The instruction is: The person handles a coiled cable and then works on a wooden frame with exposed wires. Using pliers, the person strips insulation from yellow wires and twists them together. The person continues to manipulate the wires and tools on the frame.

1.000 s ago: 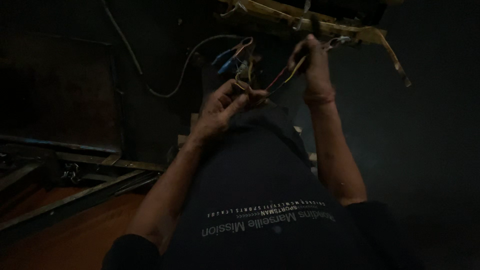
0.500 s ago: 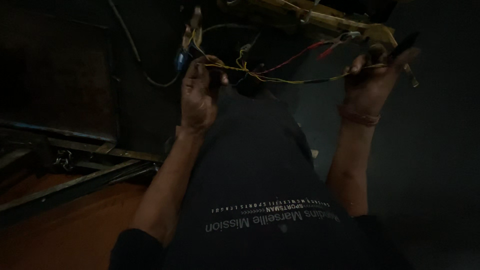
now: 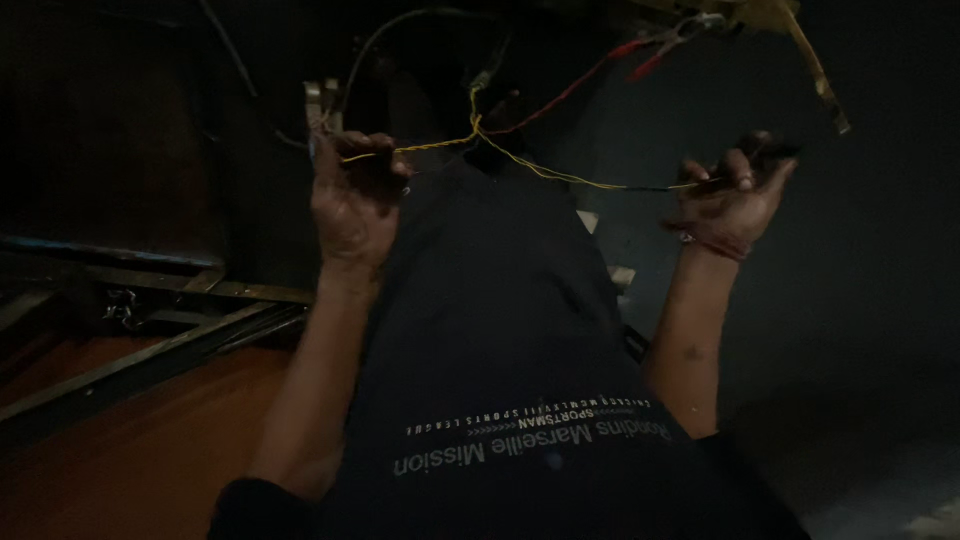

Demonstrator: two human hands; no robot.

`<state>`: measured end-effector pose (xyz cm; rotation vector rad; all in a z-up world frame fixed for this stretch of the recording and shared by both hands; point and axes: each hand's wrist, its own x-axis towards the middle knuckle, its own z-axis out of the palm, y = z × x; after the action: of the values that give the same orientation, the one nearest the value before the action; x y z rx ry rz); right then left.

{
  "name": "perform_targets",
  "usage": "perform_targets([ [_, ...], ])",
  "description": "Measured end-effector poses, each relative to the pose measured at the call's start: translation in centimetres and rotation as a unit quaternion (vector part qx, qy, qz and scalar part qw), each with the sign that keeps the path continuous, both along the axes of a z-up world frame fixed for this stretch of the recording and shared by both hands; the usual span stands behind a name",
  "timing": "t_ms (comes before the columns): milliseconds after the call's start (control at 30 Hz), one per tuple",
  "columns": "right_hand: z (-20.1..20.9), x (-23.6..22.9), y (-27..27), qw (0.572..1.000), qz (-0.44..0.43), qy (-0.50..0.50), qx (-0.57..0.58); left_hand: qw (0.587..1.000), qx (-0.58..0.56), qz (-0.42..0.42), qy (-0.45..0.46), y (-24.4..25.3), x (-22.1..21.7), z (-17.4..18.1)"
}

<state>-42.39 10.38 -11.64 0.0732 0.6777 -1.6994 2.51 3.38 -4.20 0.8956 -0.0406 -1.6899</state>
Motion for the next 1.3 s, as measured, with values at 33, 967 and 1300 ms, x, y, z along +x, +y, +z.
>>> perform_targets([
  [33, -0.3, -0.1, 0.5, 0.998, -0.004, 0.057, -0.003, 1.000, 0.015, 0.007, -0.006, 0.2, 0.1, 0.0],
  [967, -8.1, -4.4, 7.3, 0.842, -0.203, 0.362, 0.346, 0.997, 0.035, -0.044, -0.055, 1.4, 0.1, -0.1],
  [1300, -9.5, -4.6, 6.8, 0.790, -0.128, 0.523, 0.292, 0.997, 0.017, -0.062, -0.047, 1.1, 0.1, -0.1],
])
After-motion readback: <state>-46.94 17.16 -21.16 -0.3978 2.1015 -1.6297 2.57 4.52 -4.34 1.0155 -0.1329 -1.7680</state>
